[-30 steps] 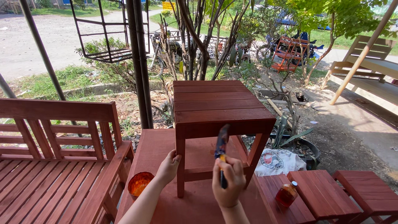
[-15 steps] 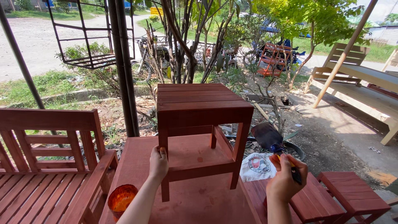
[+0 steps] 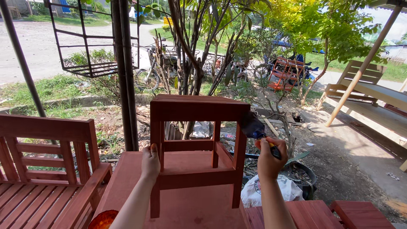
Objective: The person applies red stain to a small wooden stool with a brush, holding the stool steady with one hand while brushing its legs, frame and underside. They dip the brush into a stain container, pour more stain from a bottle into the container, and continue coating the stool surfaces.
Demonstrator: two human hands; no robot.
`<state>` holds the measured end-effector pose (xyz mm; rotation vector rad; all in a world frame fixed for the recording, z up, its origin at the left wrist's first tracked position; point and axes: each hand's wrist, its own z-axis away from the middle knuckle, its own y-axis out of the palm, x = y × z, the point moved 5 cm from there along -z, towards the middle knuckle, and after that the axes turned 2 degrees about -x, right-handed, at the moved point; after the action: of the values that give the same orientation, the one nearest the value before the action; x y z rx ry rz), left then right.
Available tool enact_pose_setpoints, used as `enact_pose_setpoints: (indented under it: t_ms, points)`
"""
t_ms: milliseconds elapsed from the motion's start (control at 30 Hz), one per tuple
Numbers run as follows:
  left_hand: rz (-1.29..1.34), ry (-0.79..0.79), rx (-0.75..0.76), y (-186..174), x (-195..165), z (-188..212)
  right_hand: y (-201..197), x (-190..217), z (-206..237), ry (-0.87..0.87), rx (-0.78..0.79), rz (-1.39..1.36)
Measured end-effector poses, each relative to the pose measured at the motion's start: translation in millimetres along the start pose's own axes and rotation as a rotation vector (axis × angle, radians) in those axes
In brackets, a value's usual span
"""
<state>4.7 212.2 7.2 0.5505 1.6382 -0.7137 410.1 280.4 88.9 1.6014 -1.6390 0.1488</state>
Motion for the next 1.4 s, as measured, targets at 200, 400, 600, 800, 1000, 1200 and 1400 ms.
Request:
enact_pose_setpoints:
  t_ms: [200, 400, 600, 800, 1000, 1200, 1400]
  points:
    - [0.043, 0.086, -0.009, 10.9, -13.7, -28.7, -36.6, -42.4, 47.8, 0.052, -0.062, 0.064]
    - [-0.036, -0.057, 0.055, 21.2, -14.6, -57.1, -90.0, -68.4, 117.8, 0.303, -0.212, 0.291]
    - [-0.025, 0.043, 0.034, 33.9, -25.9, -82.8, -126.9, -65.6, 169.7, 0.369, -0.323, 0.416]
    - [0.029, 0.102, 0.04, 43.4, -22.5, -90.8, -129.1, -25.0, 183.2, 0.421, -0.462, 0.476]
    - [-0.002, 0.08, 0.058, 39.7, -19.0, -84.6, -48.4, 13.3, 76.3, 0.13, -0.31, 0.143]
    - [0.025, 0.109, -0.007, 33.5, -13.6, -61.6, 11.9, 5.2, -3.5, 0.05, -0.223, 0.069]
    - [0.043, 0.116, 0.002, 36.3, -9.5, -72.5, -14.1, -34.3, 39.2, 0.12, -0.194, 0.186]
